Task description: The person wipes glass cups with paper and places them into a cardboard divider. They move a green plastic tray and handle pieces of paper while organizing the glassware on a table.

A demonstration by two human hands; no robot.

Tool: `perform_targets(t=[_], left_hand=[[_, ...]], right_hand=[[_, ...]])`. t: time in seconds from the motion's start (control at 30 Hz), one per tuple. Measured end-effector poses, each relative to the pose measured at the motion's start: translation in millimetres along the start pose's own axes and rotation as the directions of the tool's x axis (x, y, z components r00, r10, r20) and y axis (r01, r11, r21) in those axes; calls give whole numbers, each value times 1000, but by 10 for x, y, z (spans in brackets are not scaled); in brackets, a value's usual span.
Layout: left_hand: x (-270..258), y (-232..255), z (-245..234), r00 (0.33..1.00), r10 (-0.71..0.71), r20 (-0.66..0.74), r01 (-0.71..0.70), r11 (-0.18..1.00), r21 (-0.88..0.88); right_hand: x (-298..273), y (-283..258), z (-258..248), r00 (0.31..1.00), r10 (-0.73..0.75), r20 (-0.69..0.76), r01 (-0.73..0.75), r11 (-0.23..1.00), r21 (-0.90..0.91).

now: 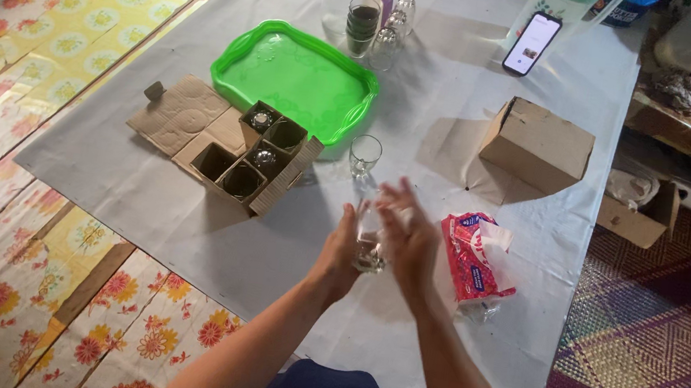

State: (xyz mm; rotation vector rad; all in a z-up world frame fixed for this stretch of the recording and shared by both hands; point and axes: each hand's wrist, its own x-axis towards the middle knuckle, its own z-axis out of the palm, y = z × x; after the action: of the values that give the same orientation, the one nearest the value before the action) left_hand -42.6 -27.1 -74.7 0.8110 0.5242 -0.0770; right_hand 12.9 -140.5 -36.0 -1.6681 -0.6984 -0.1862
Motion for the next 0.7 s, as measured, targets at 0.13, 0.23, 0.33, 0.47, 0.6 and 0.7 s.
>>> perform_targets(t=[0.13, 0.23, 0.33, 0.47, 0.6, 0.7], left_hand=[[-65, 56, -73, 991, 97, 97, -84, 988, -133], [-159, -26, -66, 996, 42, 83, -48, 996, 77], [-175, -157, -75, 991, 28, 133, -42, 994, 103], [18, -193, -83, 981, 128, 147, -133, 991, 29], [-15, -126, -17, 987, 108, 116, -113, 993, 32], [-137, -113, 60, 965, 172, 199, -204, 967, 155]], right_hand=[[-176, -103, 105, 972, -184, 149, 207, 965, -158], [-40, 44, -3, 990, -98, 99, 114, 979, -170], [68, 161, -122, 998, -58, -7, 54, 957, -286], [-167, -16, -40, 984, -168, 52, 175, 909, -377], [-373, -211, 6, 954, -244, 172, 289, 899, -329], [-201, -75, -114, 963, -255, 82, 267, 878, -397]])
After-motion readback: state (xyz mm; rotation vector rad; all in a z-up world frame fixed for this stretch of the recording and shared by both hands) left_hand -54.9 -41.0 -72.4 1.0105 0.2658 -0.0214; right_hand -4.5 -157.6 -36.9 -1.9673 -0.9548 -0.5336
